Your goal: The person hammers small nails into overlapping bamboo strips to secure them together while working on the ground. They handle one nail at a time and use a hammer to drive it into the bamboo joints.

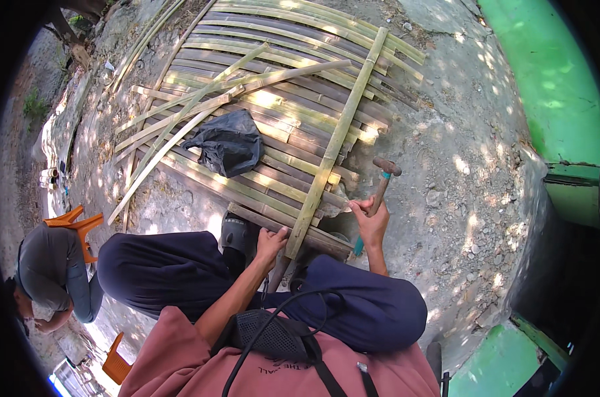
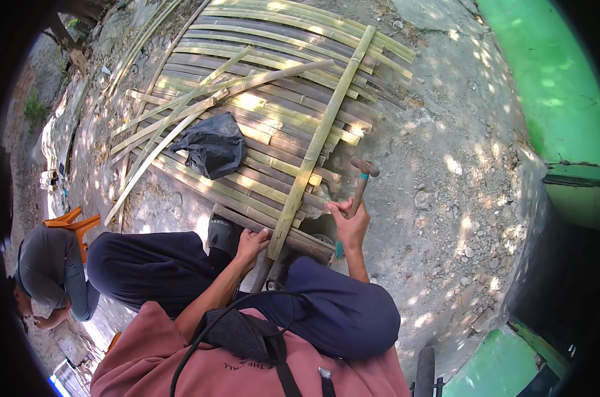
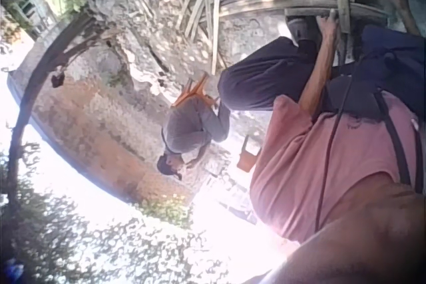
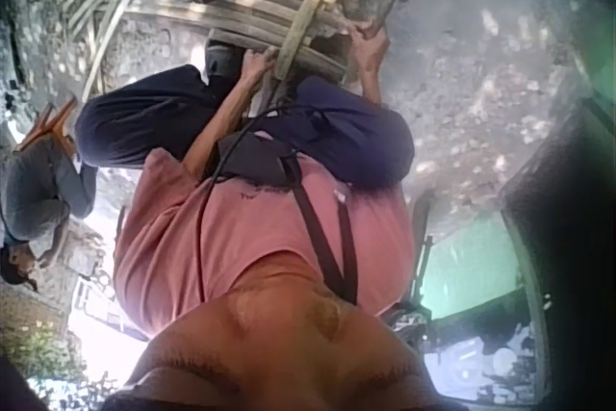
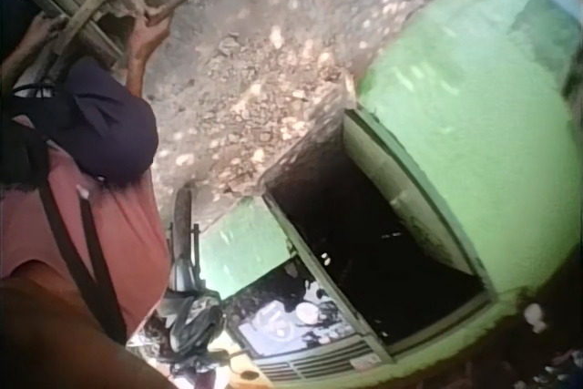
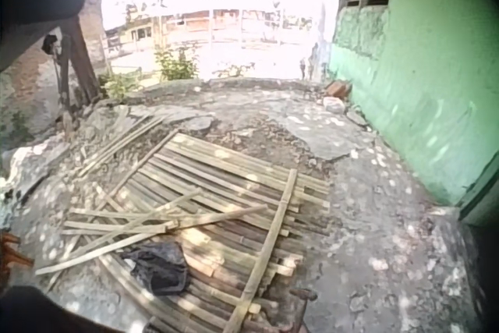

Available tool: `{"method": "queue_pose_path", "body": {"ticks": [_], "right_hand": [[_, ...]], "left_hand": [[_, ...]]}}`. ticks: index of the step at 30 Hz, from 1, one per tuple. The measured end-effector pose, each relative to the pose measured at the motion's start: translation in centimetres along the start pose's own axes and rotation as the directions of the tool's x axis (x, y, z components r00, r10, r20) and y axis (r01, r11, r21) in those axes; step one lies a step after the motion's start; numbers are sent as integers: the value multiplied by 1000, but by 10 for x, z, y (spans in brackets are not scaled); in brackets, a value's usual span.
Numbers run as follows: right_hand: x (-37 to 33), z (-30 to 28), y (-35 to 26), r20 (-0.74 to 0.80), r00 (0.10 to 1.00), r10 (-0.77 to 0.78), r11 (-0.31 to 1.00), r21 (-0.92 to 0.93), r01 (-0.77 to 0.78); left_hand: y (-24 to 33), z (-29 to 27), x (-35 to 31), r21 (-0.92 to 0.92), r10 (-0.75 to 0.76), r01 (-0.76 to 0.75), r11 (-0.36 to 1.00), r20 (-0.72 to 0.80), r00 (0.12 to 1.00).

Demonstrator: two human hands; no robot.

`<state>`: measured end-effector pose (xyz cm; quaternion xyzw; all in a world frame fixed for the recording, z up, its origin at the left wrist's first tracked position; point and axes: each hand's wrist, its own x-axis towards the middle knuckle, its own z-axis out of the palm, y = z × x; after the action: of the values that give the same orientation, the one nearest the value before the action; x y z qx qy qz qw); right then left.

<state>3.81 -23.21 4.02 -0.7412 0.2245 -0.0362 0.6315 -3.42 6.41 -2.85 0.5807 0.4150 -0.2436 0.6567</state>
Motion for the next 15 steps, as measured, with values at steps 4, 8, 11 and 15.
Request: {"method": "queue_pose_path", "body": {"ticks": [4,8,11,15], "right_hand": [[3,-10,-5,8,999,-32,999,-19,32],[-1,-16,-11,18,1000,-23,987,-159,25],[-11,-13,-20,50,999,-17,963,-268,29],[-16,-9,-11,103,994,-39,958,-279,67]], "left_hand": [[-8,5,17,111,68,-70,991,22,997],[-3,31,10,119,48,-39,992,-69,996],[7,51,2,211,119,-102,972,-73,990],[4,50,14,306,125,-81,949,-129,984]]}}
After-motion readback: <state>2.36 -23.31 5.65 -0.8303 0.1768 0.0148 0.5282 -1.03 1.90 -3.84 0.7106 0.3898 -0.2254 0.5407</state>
